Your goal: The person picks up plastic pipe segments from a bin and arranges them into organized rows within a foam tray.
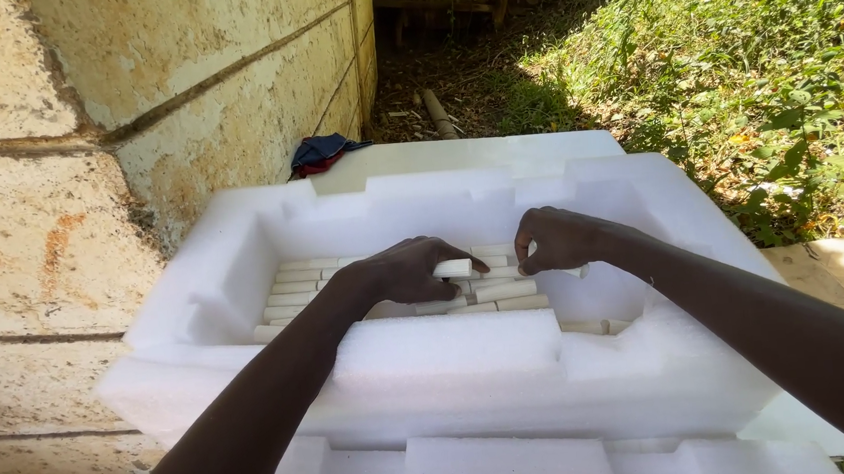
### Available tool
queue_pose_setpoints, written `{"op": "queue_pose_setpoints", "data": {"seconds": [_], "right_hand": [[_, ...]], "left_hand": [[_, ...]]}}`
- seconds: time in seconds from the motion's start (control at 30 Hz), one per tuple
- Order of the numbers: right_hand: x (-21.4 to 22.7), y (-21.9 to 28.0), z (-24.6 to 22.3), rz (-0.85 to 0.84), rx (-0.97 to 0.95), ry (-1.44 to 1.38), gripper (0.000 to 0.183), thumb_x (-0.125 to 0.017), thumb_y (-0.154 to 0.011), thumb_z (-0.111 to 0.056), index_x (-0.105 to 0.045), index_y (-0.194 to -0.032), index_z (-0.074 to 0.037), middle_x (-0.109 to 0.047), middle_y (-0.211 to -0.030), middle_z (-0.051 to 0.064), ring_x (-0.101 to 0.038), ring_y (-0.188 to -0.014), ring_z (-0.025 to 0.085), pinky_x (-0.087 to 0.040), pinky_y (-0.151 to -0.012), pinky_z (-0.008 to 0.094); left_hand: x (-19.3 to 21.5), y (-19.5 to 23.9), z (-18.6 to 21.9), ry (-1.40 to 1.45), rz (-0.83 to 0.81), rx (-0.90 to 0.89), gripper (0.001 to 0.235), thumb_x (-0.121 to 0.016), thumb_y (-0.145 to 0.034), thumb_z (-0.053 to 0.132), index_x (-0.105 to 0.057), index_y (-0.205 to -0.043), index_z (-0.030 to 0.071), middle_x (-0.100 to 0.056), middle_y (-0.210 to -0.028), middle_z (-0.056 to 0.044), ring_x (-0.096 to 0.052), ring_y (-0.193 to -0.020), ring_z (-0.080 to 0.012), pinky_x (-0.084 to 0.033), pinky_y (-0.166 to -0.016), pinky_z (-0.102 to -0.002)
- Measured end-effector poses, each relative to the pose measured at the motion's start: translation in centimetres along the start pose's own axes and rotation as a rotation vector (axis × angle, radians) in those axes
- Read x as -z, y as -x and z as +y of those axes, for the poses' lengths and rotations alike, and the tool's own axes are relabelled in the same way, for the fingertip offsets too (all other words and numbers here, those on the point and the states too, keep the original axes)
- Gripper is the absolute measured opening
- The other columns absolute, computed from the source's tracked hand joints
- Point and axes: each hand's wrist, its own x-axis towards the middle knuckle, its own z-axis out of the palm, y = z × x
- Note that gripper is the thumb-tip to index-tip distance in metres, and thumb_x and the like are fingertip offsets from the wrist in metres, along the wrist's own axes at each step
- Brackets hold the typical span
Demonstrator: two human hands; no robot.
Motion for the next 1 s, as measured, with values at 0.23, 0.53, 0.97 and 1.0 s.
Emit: {"op": "queue_pose_setpoints", "data": {"seconds": [0.23, 0.53, 0.97, 1.0], "right_hand": [[-0.6, -0.8, 0.8, -0.029, -0.025, -0.064, 0.017, -0.071, -0.082, -0.017, -0.078, -0.09, -0.003, -0.065, -0.068, 0.011, -0.06, -0.064, 0.019, -0.05, -0.061, 0.034], [2.3, 1.9, 0.0, -0.071, -0.193, -0.264, 0.024, -0.079, -0.079, -0.018, -0.075, -0.094, -0.001, -0.06, -0.065, 0.008, -0.06, -0.051, 0.014, -0.051, -0.048, 0.026], [1.6, 1.2, 3.8, -0.133, -0.161, -0.127, 0.034, -0.083, -0.075, -0.009, -0.073, -0.106, -0.003, -0.066, -0.078, 0.012, -0.065, -0.054, 0.019, -0.055, -0.045, 0.029], [1.7, 1.6, 3.6, -0.092, -0.16, -0.022, 0.025, -0.079, -0.077, -0.006, -0.075, -0.102, -0.005, -0.067, -0.077, 0.011, -0.065, -0.054, 0.02, -0.053, -0.044, 0.029]], "left_hand": [[-0.1, 0.2, 0.3, 0.001, 0.003, -0.003, 0.053, -0.064, -0.081, 0.017, -0.064, -0.134, 0.023, -0.07, -0.078, -0.009, -0.057, -0.053, -0.0168, -0.044, -0.059, -0.03], [-0.1, -0.4, -0.4, 0.054, 0.012, -0.024, 0.05, -0.064, -0.082, 0.018, -0.065, -0.132, 0.021, -0.07, -0.078, -0.009, -0.059, -0.049, -0.0179, -0.047, -0.057, -0.032], [-0.3, -0.4, -0.5, 0.188, 0.042, -0.001, 0.048, -0.066, -0.082, 0.012, -0.066, -0.13, 0.016, -0.069, -0.074, -0.01, -0.059, -0.043, -0.0147, -0.045, -0.046, -0.027], [-0.4, -0.4, -0.5, 0.2, 0.044, 0.007, 0.047, -0.066, -0.082, 0.012, -0.067, -0.13, 0.015, -0.069, -0.074, -0.01, -0.059, -0.043, -0.0149, -0.045, -0.045, -0.026]]}}
